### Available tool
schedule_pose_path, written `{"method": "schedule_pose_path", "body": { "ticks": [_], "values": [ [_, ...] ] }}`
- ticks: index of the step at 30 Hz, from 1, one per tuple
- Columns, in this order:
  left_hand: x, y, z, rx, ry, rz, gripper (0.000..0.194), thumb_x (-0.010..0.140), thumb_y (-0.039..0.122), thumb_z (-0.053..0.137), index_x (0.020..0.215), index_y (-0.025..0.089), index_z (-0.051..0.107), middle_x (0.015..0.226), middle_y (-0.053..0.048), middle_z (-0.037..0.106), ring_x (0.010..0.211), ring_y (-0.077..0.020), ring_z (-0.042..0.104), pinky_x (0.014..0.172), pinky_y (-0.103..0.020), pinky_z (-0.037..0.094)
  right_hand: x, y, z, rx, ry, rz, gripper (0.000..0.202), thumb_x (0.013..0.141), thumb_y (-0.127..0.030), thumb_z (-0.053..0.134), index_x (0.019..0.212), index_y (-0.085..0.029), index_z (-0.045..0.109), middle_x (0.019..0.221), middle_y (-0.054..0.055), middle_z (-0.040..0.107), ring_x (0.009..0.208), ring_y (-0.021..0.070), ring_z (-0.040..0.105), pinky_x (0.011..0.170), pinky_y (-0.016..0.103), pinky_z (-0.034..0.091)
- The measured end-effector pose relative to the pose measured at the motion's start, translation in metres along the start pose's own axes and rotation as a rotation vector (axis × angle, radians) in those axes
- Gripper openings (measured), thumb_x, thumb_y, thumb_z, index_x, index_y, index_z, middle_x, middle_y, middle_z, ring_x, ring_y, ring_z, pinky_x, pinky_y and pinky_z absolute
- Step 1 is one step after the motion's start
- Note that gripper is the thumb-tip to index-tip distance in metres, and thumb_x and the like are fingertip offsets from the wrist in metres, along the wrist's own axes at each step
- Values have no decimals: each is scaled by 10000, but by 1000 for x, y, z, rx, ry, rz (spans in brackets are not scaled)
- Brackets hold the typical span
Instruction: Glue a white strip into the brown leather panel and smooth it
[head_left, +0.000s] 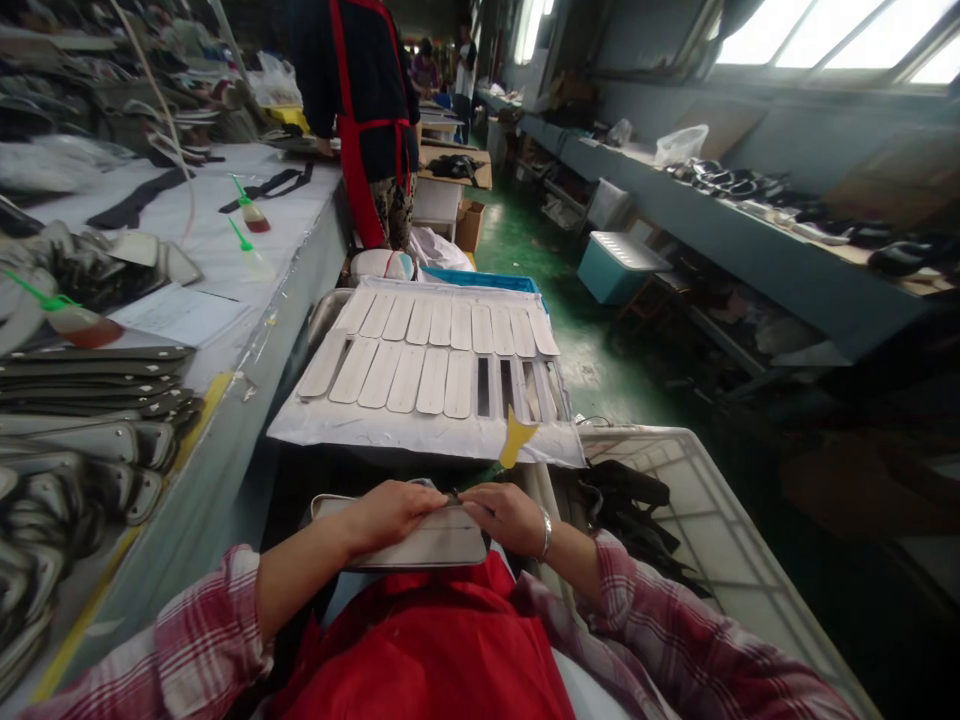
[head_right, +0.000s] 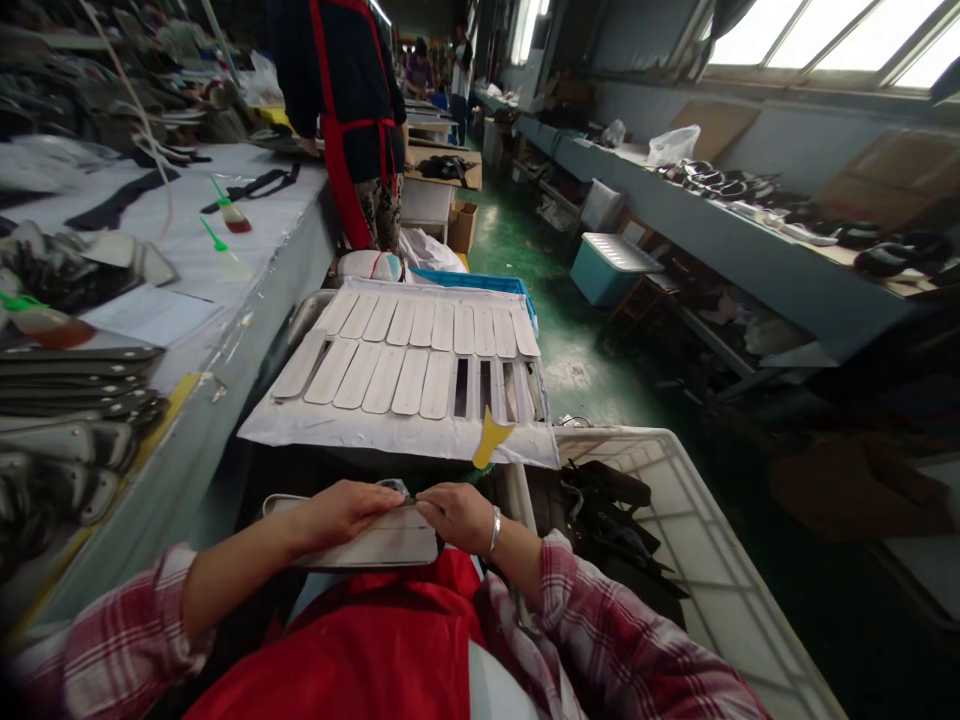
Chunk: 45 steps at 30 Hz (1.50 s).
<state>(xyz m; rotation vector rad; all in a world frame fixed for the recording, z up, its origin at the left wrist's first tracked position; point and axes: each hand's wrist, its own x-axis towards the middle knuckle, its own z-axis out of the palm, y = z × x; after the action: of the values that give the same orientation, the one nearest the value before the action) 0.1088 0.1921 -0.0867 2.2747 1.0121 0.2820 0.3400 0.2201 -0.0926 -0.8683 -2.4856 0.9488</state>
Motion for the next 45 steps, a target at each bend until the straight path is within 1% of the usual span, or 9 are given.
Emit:
{"method": "schedule_pose_path", "body": {
  "ticks": [5, 7, 14, 19, 22, 30, 36, 40, 45],
  "values": [
    [0, 1, 2, 111, 0, 12, 319, 891, 251, 395, 1156, 176, 553, 1152, -59, 596, 1044, -184, 563, 899, -290, 445, 13, -2, -8, 6, -104, 161, 365, 871, -300, 391, 658, -146, 644, 629, 20, 621, 569, 93, 535, 569, 194, 392],
    [1, 0, 3, 145, 8, 23, 314, 893, 243, 389, 1154, 173, 549, 1145, -58, 600, 1032, -183, 569, 890, -291, 454, 23, 1, -11, 22, -174, 211, 334, 834, -284, 440, 611, -138, 640, 598, 6, 604, 552, 84, 514, 545, 189, 368],
    [0, -4, 11, 213, 54, 51, 323, 890, 204, 381, 1180, 155, 515, 1129, -79, 599, 1005, -198, 576, 871, -325, 475, 54, 19, -14, 98, -408, 266, 163, 687, -283, 612, 703, -148, 701, 631, -2, 636, 592, 112, 553, 544, 189, 389],
    [2, -1, 13, 264, 65, 51, 332, 894, 191, 365, 1186, 114, 502, 1111, -109, 597, 981, -212, 578, 842, -328, 488, 59, 23, -13, 177, -491, 236, 285, 731, -343, 582, 921, -167, 701, 835, 18, 679, 749, 141, 599, 675, 202, 425],
    [-2, -5, 7, 250, 45, 61, 334, 892, 181, 369, 1197, 123, 491, 1121, -104, 595, 991, -195, 575, 853, -303, 480, 61, 22, -11, 231, -529, 201, 340, 767, -373, 541, 1004, -173, 678, 919, 21, 679, 829, 157, 606, 742, 205, 426],
    [-41, -34, -26, 242, -115, 37, 445, 804, 45, 398, 1235, 134, 465, 1229, -88, 536, 1090, -172, 526, 933, -259, 415, 79, 17, -2, 335, -650, 311, 399, 787, -399, 519, 1085, -163, 636, 967, 16, 667, 895, 181, 599, 769, 224, 442],
    [-65, -47, -27, 276, -59, 95, 450, 837, 103, 390, 1282, 169, 410, 1262, -91, 506, 1109, -184, 510, 931, -296, 422, 99, 8, 10, 366, -691, 197, 351, 813, -364, 502, 1095, -198, 628, 980, 0, 660, 895, 163, 591, 784, 213, 427],
    [-80, -54, -31, 332, -40, 69, 404, 867, 123, 376, 1263, 180, 434, 1260, -89, 508, 1087, -184, 526, 908, -303, 440, 115, -3, 20, 301, -733, 158, 364, 832, -361, 470, 1102, -170, 622, 932, 14, 663, 857, 155, 587, 755, 205, 427],
    [-95, -59, -38, 366, -21, 53, 384, 874, 116, 374, 1245, 176, 456, 1255, -79, 515, 1076, -173, 532, 906, -292, 444, 134, -15, 37, 295, -735, 96, 372, 834, -370, 466, 1115, -177, 612, 980, 14, 655, 894, 154, 582, 808, 213, 416]
  ]
}}
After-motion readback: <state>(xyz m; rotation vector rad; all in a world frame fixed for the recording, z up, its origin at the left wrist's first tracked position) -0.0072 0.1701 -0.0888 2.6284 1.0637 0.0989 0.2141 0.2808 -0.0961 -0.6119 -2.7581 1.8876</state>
